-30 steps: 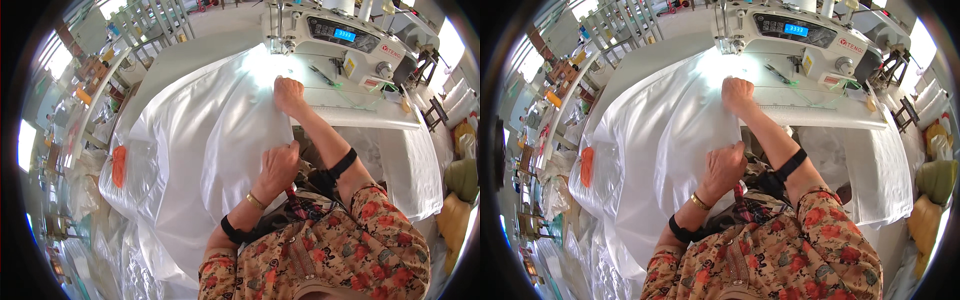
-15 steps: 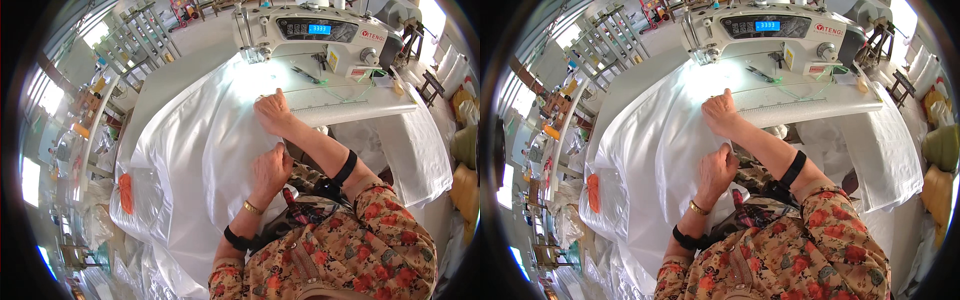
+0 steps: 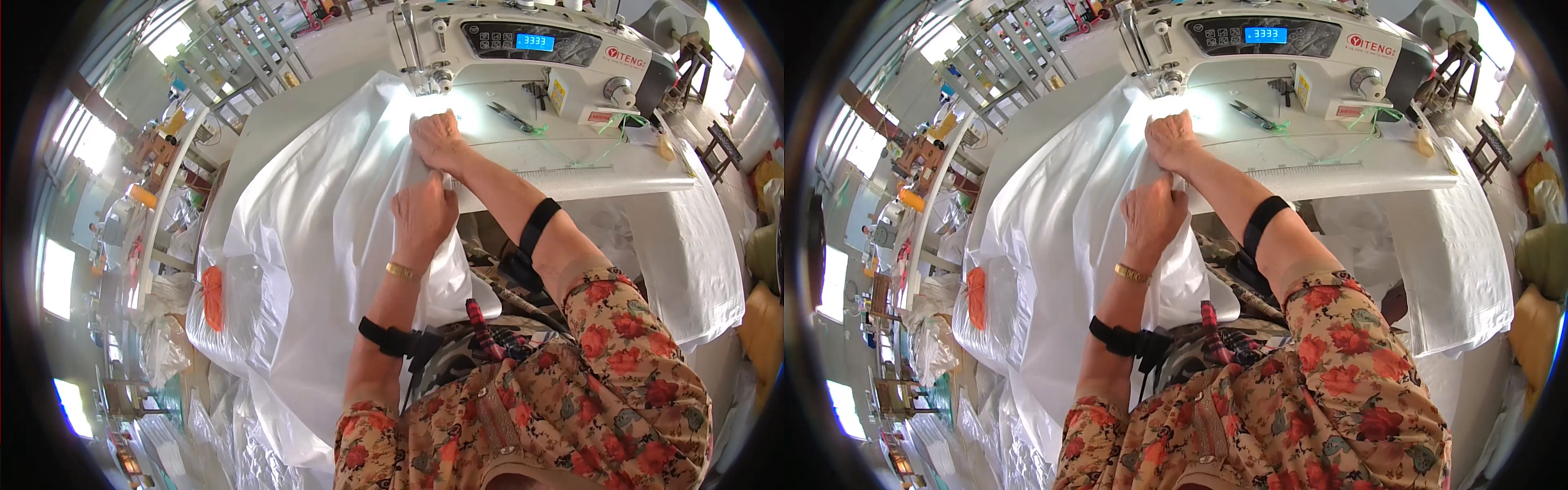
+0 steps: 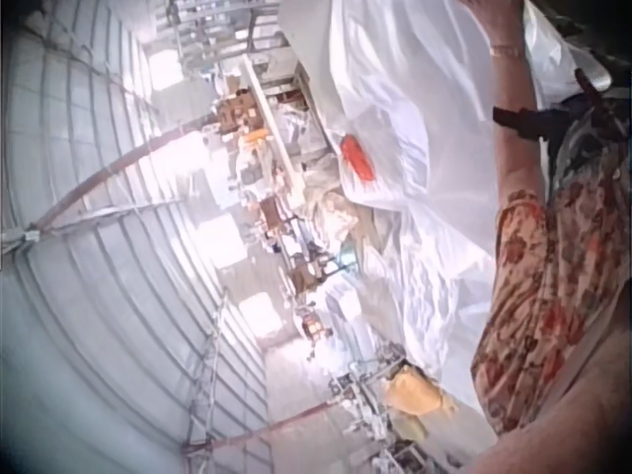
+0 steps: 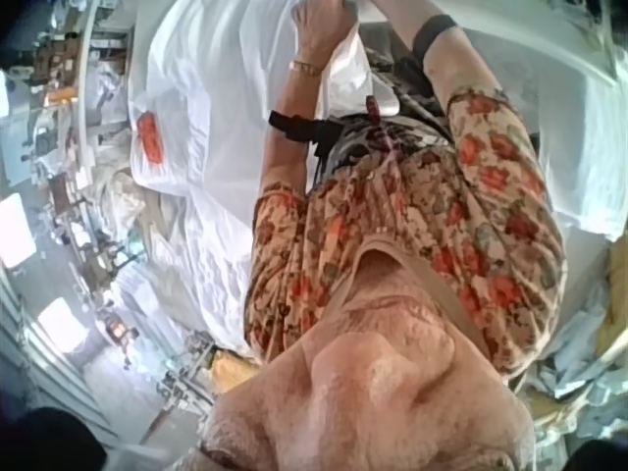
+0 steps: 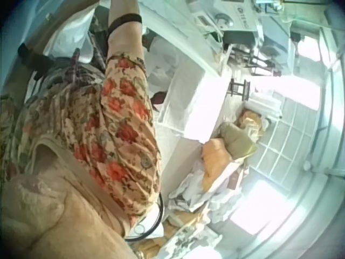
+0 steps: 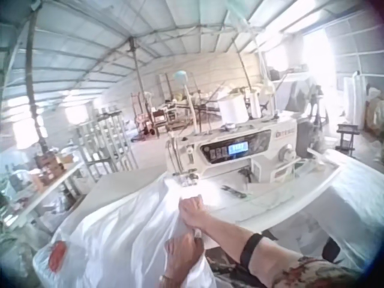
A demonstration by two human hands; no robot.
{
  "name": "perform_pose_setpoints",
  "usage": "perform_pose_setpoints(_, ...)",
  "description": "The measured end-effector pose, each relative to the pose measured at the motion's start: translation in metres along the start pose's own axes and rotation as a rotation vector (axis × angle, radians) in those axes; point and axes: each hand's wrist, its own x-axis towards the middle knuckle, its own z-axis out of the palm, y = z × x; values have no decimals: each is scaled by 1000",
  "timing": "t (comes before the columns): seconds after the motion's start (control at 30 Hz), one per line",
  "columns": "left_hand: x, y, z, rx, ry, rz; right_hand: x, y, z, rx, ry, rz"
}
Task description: The recorder uses an industrial sewing machine to join or hem large white plastic sheets.
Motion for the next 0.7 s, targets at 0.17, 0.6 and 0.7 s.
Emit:
perform_pose_setpoints(0.17,-21,-8,0,-3,6,-65,-18,-1,-7,162,-71,26)
perform_pose_setpoints(0.6,-264,-26,-58,-396,247,-411,-124,56,-38,393,157,-283)
perform_pose_setpoints(0.7,-351,-33,-30,-316,86,-602,-122,52,-36,370,151,-312)
